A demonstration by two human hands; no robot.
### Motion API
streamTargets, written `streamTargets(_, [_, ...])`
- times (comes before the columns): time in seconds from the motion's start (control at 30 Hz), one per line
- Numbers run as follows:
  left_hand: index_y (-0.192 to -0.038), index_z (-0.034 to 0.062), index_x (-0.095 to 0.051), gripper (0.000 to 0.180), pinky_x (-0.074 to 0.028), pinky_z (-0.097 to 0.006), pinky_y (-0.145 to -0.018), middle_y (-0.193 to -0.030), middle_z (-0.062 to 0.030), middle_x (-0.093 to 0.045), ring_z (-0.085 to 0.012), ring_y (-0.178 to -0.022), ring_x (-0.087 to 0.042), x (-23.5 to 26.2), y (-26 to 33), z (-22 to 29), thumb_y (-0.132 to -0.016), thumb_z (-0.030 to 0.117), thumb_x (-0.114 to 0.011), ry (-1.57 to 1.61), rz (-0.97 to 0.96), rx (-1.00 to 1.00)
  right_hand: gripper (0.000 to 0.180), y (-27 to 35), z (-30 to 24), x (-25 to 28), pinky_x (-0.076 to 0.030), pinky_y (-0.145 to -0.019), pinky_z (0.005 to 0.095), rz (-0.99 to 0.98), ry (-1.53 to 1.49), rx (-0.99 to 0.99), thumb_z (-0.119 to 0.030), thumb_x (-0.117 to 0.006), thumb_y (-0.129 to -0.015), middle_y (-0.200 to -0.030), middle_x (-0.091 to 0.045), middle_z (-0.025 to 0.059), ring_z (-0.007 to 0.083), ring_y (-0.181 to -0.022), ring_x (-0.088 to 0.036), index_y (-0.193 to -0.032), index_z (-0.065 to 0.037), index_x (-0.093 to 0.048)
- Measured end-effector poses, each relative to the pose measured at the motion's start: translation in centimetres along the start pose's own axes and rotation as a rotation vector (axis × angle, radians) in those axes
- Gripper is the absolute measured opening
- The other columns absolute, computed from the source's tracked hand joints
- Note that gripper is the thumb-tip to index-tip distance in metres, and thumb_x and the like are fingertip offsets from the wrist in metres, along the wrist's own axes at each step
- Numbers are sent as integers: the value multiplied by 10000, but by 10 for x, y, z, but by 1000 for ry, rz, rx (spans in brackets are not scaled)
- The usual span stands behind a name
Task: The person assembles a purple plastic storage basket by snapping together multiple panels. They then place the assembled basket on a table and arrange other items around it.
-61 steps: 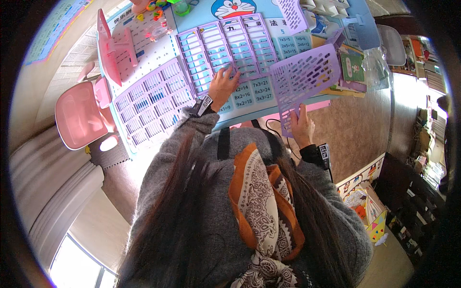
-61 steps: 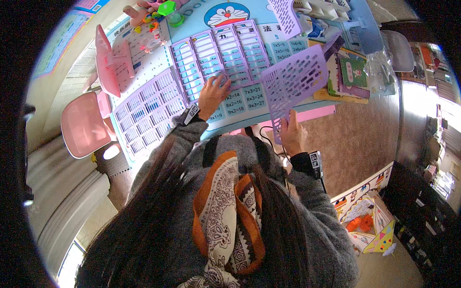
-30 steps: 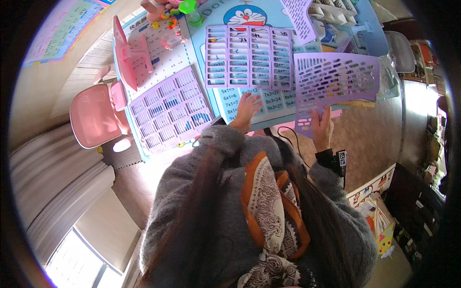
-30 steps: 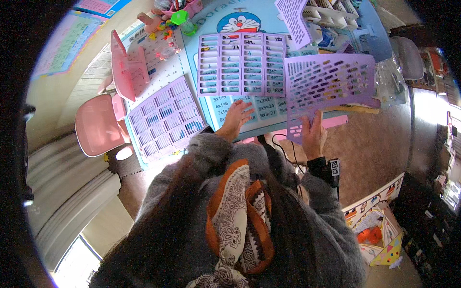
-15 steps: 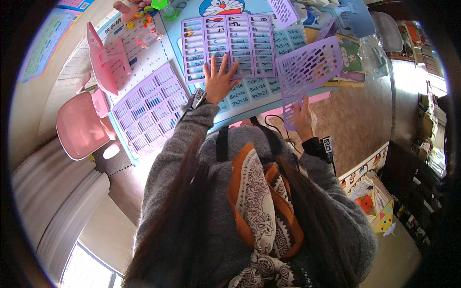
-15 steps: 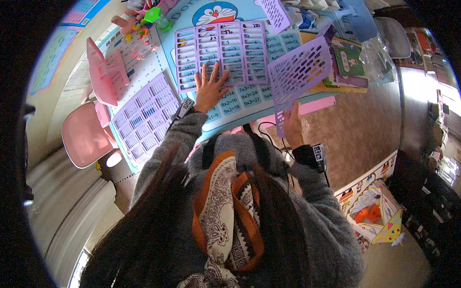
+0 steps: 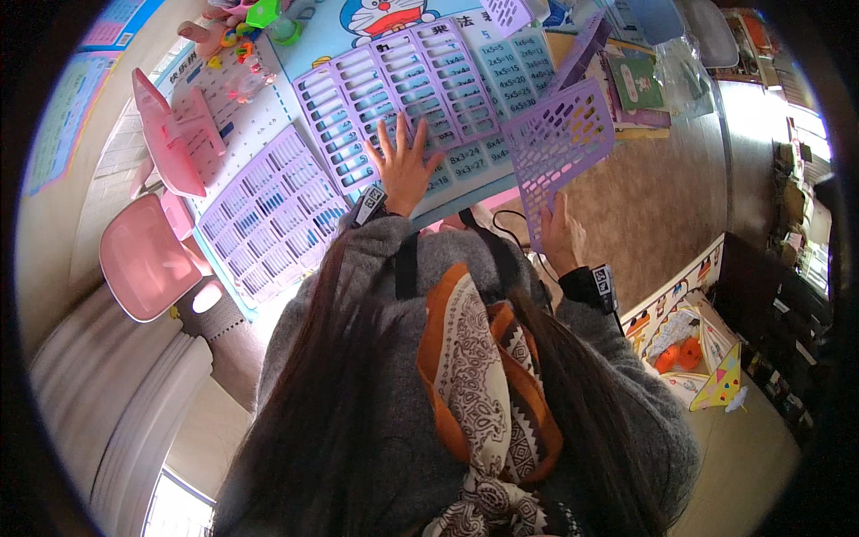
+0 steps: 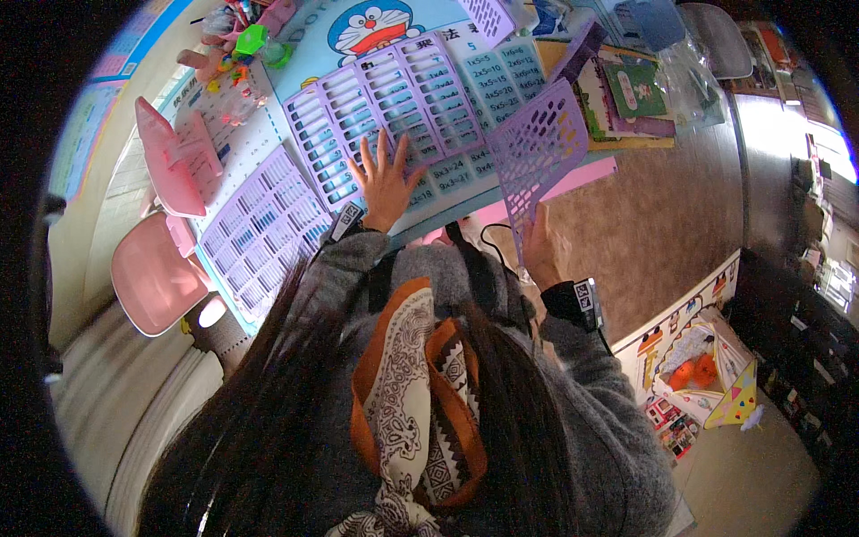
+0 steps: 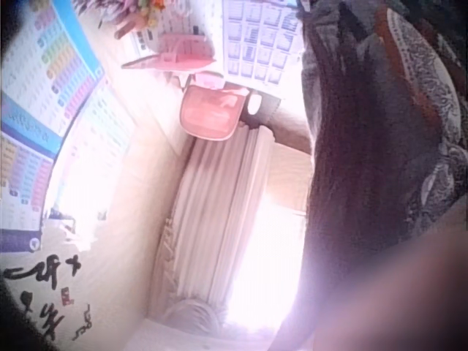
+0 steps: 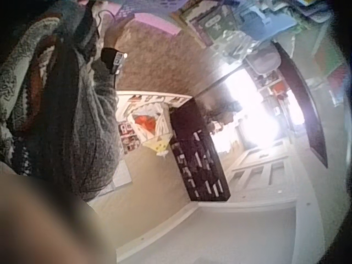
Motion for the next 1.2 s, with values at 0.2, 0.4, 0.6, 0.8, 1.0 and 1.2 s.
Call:
streamTargets(0.2, [-1331, 192, -405, 610, -169, -640, -994, -1440, -99, -244, -360, -1332, -174, -15, -41, 29, -828, 516, -522, 52, 46, -106, 354, 4, -16, 11, -422, -555, 469, 344, -73, 319, -257, -447, -902, -755, -610, 213, 407, -679, -583, -1184, -50, -393])
streamTargets(0.4, [-1322, 307, -411, 557, -121, -649, -1011, -1461, -38, -225, -365, -1351, -124, -39, -62, 47, -843, 591, -420, 68, -33, -224, 313, -1, -3, 5, -432, -556, 468, 131, 284, 132, -257, -454, -902, -749, -621, 188, 378, -668, -597, -1136, -55, -411])
streamTargets(0.6, [-1310, 345, -425, 550, -118, -671, -1000, -1470, -34, -213, -394, -1351, -98, -42, -59, 46, -838, 625, -389, 11, -41, -258, 329, -4, -27, 0, -425, -520, 457, 244, 239, 426, -255, -444, -914, -745, -594, 232, 400, -642, -575, -1163, -45, -394])
streamTargets(0.8, [-1305, 330, -438, 558, -131, -673, -994, -1462, -45, -230, -397, -1347, -113, -36, -60, 47, -833, 626, -408, 18, -38, -264, 311, -19, 7, -12, -429, -537, 490, 94, 327, 173, -287, -440, -914, -751, -612, 223, 396, -657, -586, -1147, -86, -390])
streamTargets(1.0, [-1295, 316, -452, 546, -153, -674, -984, -1454, -57, -247, -397, -1344, -126, -32, -60, 48, -836, 611, -422, 29, -36, -279, 368, -66, -16, -27, -423, -530, 506, 105, 315, 279, -268, -439, -909, -733, -614, 207, 400, -638, -586, -1198, -47, -380])
streamTargets(1.2, [-1285, 311, -464, 533, -178, -676, -972, -1447, -70, -259, -399, -1337, -148, -25, -61, 49, -820, 568, -494, 79, -33, -274, 355, -132, -68, -14, -433, -511, 489, 256, 400, 379, -211, -441, -902, -712, -615, 199, 387, -624, -594, -1184, 3, -411])
Point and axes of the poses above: each hand's wrist, its own y-axis away from the middle knuckle, its own x-axis out of the back of the hand, z = x × y, the point moved 8 cm from there along -y, towards the middle knuckle
